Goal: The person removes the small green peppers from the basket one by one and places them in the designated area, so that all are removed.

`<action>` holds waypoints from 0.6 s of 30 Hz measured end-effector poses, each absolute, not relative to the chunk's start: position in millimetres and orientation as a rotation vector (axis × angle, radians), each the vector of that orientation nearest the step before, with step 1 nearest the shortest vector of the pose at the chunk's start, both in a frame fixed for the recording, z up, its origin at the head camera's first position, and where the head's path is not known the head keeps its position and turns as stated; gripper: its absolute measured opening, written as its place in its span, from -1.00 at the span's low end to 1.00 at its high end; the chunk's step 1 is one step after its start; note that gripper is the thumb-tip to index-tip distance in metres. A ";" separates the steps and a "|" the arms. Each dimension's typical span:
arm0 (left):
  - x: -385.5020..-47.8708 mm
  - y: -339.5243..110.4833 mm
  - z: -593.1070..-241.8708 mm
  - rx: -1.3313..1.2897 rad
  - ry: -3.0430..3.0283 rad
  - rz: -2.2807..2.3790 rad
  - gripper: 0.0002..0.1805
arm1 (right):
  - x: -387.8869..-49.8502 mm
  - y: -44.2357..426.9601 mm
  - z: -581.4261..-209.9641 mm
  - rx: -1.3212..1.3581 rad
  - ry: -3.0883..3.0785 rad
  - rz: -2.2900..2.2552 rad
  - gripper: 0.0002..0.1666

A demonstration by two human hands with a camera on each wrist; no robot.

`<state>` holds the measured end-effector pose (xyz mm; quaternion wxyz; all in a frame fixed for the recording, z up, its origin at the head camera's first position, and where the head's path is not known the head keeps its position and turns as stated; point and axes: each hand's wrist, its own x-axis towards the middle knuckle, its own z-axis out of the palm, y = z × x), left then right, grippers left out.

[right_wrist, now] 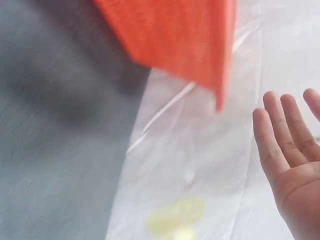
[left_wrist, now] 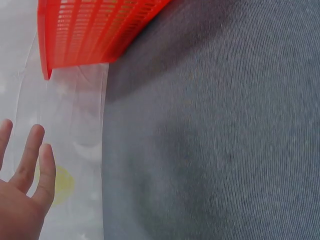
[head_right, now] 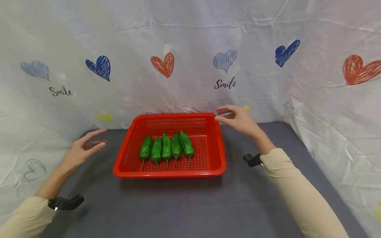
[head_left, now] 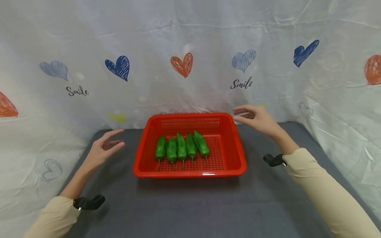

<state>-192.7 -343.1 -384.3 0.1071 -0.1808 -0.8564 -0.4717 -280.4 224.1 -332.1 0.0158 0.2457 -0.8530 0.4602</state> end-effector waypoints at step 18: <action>-204.1 -320.3 -392.8 -0.625 -2.525 -1.571 -0.32 | -301.5 124.2 -325.6 1.022 -2.554 1.655 -0.53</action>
